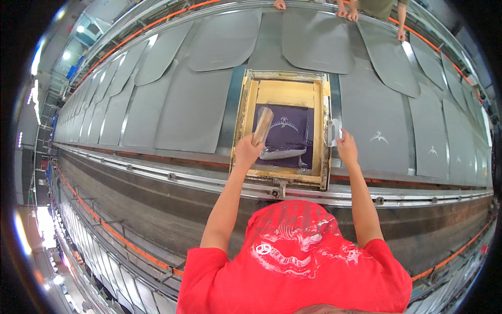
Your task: The person pours dark ink onto a screen-printing frame and uses a squeegee to spread it evenly across the mesh. They then position the frame over a gray fabric piece on a conveyor and pull the squeegee to transfer the design. The person repeats this process on additional fabric pieces.
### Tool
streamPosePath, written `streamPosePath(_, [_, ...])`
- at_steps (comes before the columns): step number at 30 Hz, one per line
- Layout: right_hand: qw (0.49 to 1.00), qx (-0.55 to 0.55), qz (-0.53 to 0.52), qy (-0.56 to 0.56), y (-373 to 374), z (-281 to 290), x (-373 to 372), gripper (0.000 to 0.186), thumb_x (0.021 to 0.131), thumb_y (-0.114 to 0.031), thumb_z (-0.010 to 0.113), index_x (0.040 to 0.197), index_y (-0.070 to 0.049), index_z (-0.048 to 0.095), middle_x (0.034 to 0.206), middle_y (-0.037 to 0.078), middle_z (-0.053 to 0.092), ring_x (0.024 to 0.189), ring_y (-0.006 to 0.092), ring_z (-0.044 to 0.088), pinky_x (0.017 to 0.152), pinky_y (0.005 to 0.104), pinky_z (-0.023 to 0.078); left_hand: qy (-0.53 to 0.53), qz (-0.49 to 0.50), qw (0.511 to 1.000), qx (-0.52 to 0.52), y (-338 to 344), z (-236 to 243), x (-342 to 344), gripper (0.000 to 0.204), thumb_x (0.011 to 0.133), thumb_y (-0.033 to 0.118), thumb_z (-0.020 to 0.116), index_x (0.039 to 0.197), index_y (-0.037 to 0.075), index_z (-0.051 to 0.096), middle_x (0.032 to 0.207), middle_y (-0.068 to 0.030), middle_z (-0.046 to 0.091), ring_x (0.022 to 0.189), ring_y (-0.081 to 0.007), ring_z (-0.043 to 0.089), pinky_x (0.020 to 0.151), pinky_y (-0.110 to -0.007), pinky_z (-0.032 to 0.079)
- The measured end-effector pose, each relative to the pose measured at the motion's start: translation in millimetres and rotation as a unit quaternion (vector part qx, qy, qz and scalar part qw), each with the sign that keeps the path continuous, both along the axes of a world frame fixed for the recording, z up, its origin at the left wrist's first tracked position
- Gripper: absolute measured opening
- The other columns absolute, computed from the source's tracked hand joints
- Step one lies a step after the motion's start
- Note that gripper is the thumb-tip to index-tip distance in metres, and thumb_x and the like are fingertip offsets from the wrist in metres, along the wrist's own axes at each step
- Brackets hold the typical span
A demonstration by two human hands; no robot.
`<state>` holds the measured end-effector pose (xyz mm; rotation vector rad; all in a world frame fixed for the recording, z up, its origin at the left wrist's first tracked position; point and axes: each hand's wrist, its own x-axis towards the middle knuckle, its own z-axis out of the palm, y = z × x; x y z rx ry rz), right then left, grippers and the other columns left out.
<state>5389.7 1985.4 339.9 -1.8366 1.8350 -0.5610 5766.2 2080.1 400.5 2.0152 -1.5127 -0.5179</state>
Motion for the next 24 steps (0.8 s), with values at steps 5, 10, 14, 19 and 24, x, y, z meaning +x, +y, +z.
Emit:
streamPosePath(5, [0.99,-0.037,-0.049,-0.123,-48.3,-34.0,41.1,0.046,0.097,-0.027,0.057,0.141,-0.016,0.049,0.117,0.022,0.067,0.111,0.0417,0.062,0.094,0.0477,0.048,-0.083,0.103,0.991,-0.03,-28.5,-27.0,21.9,0.035,0.082,0.031,0.065,0.085,-0.004,0.064,0.089,-0.0293,0.067,0.086,-0.0486,0.064,0.079,-0.054,0.051])
streamPosePath(10, [0.965,0.011,-0.082,-0.249,-67.9,-58.9,44.6,0.04,0.093,-0.019,0.057,0.133,-0.014,0.055,0.117,0.024,0.067,0.114,0.0445,0.061,0.097,0.0485,0.047,-0.121,0.111,0.986,0.044,-57.6,-29.8,9.7,0.035,0.082,0.031,0.061,0.093,-0.002,0.065,0.094,-0.0271,0.07,0.093,-0.0463,0.065,0.083,-0.056,0.051])
streamPosePath(14, [0.961,-0.062,-0.111,-0.244,-61.1,-50.6,62.4,0.03,0.091,-0.015,0.059,0.119,-0.009,0.064,0.113,0.021,0.069,0.112,0.0409,0.063,0.096,0.0453,0.048,-0.177,0.109,0.975,0.079,-69.1,-34.7,-13.5,0.032,0.084,0.026,0.062,0.105,0.003,0.068,0.097,-0.0234,0.069,0.094,-0.0424,0.068,0.084,-0.054,0.053])
streamPosePath(19, [0.964,0.001,-0.096,-0.246,-76.9,-34.1,50.2,0.024,0.096,-0.02,0.058,0.116,-0.009,0.066,0.106,0.019,0.071,0.104,0.0405,0.065,0.089,0.0467,0.05,-0.194,-0.045,0.98,0.009,-79.7,-41.2,-48.6,0.037,0.08,0.019,0.063,0.115,0.016,0.07,0.11,-0.0131,0.068,0.097,-0.0371,0.065,0.082,-0.051,0.054])
streamPosePath(24, [0.962,-0.009,-0.12,-0.243,-65.4,-26.5,53.4,0.023,0.099,-0.022,0.056,0.114,-0.009,0.066,0.103,0.017,0.071,0.098,0.0396,0.066,0.086,0.045,0.05,-0.216,-0.183,0.958,0.048,-24.5,-29.7,-68.3,0.047,0.081,0.008,0.062,0.126,0.02,0.066,0.121,-0.0032,0.067,0.113,-0.0293,0.06,0.088,-0.05,0.05])
